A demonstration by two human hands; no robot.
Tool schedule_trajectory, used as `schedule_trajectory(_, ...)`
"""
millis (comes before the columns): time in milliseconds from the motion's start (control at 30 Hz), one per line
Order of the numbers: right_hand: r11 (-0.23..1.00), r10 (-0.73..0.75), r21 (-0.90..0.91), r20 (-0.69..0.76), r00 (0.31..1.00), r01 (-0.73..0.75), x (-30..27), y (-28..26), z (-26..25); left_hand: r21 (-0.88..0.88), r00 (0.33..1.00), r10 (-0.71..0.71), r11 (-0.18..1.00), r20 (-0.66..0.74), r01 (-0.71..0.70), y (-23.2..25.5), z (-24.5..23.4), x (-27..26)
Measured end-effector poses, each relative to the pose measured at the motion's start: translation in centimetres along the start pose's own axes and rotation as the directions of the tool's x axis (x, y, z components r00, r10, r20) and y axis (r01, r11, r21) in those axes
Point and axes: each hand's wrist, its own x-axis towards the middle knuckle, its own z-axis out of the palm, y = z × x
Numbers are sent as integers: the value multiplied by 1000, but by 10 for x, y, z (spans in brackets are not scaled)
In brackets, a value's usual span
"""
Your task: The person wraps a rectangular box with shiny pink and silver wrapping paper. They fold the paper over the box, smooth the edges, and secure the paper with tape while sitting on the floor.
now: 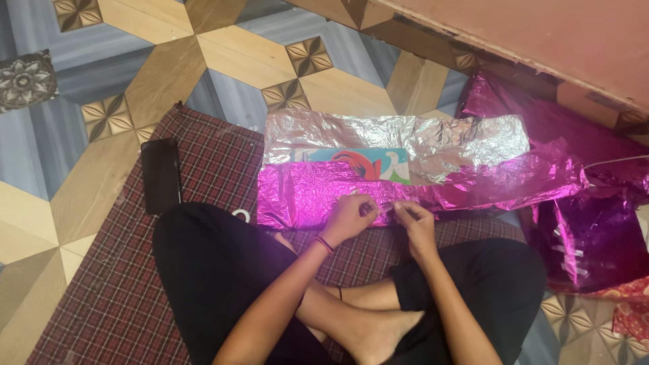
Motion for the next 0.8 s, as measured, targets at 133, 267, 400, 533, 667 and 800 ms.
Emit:
schedule_trajectory(133, 1000, 25, 18, -43, 999, -24, 2, 3, 0, -64, 999, 37, 997, 28, -35, -17, 10, 1)
schedule_trajectory(267, 996, 41, 87, -74, 996, -35, 6, 12, 5, -58, 994, 110, 992, 2, -110, -33, 15, 5)
schedule_trajectory(400, 980, 85, 188, -97, 992, -65, 11, 16, 11, -127, 998, 64, 990, 23, -60, -41, 16, 9)
schedule_trajectory(533, 973, 77, 227, -140, 987, -44, 8, 5, 19, -198, 993, 113, 975, 41, -102, -40, 8, 11)
schedule_trajectory(667, 949, 93, 311, -125, 988, -50, -4, -32, 27, -285, 986, 159, 949, 52, -138, -14, -3, 12)
schedule_trajectory(800, 974, -33, 225, 3, 999, 31, -26, -97, 28, -518, 991, 101, 855, 92, -39, 37, -26, 6)
